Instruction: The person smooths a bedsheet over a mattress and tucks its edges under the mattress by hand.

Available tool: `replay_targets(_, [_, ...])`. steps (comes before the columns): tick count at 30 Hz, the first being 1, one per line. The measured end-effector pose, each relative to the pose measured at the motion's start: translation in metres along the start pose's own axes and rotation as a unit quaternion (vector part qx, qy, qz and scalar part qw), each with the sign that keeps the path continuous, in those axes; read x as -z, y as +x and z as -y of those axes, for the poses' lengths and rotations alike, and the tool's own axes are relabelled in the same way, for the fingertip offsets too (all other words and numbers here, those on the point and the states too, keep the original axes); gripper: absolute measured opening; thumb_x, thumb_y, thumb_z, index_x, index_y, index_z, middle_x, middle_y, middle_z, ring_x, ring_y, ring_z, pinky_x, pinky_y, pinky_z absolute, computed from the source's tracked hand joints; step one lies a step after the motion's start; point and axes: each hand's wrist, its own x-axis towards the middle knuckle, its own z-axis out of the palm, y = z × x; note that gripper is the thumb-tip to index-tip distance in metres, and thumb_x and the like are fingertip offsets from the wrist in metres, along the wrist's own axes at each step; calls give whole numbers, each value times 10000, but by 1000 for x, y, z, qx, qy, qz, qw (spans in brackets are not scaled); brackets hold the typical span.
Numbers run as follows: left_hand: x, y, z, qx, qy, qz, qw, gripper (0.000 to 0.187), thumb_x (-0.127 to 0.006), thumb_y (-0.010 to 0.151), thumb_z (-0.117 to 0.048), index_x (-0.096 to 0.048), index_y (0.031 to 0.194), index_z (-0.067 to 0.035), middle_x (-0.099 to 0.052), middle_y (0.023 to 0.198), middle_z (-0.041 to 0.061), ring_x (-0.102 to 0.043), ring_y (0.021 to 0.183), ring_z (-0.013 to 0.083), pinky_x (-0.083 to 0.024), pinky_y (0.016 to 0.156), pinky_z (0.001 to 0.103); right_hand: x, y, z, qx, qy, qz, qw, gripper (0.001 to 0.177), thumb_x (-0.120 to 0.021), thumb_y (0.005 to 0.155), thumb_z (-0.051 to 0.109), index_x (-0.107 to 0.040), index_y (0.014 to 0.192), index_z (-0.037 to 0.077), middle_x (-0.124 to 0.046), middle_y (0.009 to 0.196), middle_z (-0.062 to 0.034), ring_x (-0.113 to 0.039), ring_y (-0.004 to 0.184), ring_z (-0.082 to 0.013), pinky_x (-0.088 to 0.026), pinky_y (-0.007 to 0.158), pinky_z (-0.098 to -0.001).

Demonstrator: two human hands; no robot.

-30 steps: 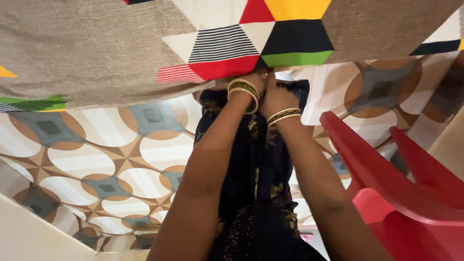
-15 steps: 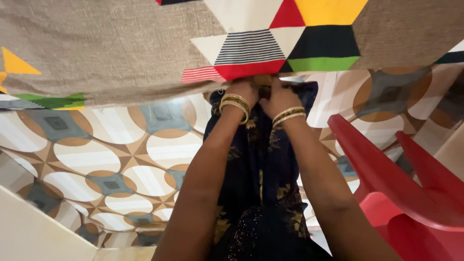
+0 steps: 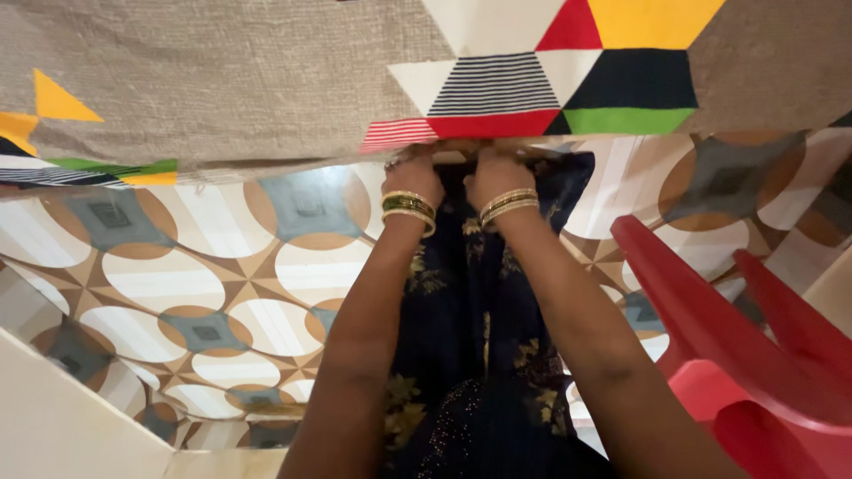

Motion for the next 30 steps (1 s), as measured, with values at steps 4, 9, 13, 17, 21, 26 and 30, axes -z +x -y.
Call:
replay_targets(4, [-13,43,12,6,38,54,998,356,-614,880,-278,-724,1167,-98,-683,1210,221,-652,1134,395,-510,984,511,6,-39,46,-50,49,49,996,914,-694,876,304,-188,1611,107,-722,1010,-282,-709,925,-459,-567,841,-549])
replay_targets(9, [7,24,34,-102,81,97,987,354,-575,1005,-323,-769,1138,-58,-730,1200,228,-691,1123,396,-520,1053,502,-21,25,41,-31,20,25,999,562,-650,908,275,-485,1406,74,-716,1074,-267,-701,988,-434,-568,865,-526])
replay_targets(13, [27,-38,30,-36,39,45,998,561,-587,933,-239,-439,1471,-182,-707,1117,259,-685,1011,452,-547,887,550,-27,49,41,5,-2,80,997,349,-650,896,328,-773,1125,95,-711,1132,-224,-691,1038,-396,-548,933,-500])
replay_targets(17, [26,-15,50,2,-23,-71,997,660,-636,789,-177,-490,1411,-10,-639,1222,281,-703,908,455,-565,765,541,2,2,67,-7,-2,38,999,519,-713,882,407,-682,1216,12,-717,1113,-245,-696,1049,-403,-564,919,-501])
replay_targets(21, [2,28,70,59,22,41,997,358,-586,939,-277,-714,1207,-78,-715,1201,220,-695,1091,402,-560,966,493,1,-24,101,-52,15,97,994,922,-660,897,308,-190,1661,92,-708,1060,-275,-703,985,-453,-568,877,-529])
replay_targets(26, [23,9,84,-20,-31,4,999,536,-590,870,-253,-542,1389,-130,-631,1237,296,-668,1028,466,-527,934,551,-35,33,96,12,33,5,999,607,-661,865,264,-460,1402,64,-618,1265,-263,-683,1030,-445,-557,865,-547])
replay_targets(30, [22,-24,89,-32,-23,-34,999,676,-583,914,-298,-318,1526,-187,-572,1355,295,-677,977,497,-547,849,581,-50,51,98,14,-17,63,998,481,-636,894,246,-567,1332,61,-679,1259,-262,-689,1121,-407,-572,944,-508])
